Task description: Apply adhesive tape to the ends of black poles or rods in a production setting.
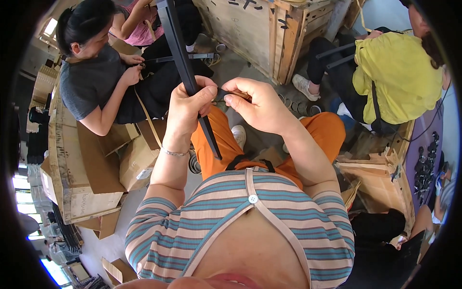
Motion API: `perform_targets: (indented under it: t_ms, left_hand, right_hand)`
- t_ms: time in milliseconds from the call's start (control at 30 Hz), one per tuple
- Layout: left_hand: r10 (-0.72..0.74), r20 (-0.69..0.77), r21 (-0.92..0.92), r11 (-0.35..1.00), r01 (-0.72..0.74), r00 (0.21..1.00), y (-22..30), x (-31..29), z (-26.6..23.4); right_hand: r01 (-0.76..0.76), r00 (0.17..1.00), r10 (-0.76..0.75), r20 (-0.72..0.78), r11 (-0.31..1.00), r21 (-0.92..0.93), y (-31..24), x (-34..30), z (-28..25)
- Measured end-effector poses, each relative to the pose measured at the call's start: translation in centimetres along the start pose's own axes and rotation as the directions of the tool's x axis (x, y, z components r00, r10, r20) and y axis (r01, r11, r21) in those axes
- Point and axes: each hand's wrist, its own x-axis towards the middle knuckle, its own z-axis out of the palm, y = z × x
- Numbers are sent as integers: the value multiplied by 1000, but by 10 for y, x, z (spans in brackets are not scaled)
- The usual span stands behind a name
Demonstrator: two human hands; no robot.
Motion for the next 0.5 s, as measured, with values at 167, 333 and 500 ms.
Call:
perform_targets:
  t_ms: [167,333,500]
  left_hand:
    - [-52,-36,164,985,57,998,7,-4,6]
    - [-19,-81,271,962,40,997,0,-6,10]
    - [-31,-85,183,982,46,996,6,-11,12]
  right_hand:
    - [-92,996,92,3,995,-38,0,-1,-2]
    - [-287,957,284,62,957,50,8,8,-10]
    - [-467,873,480,-90,874,132,34,15,-14]
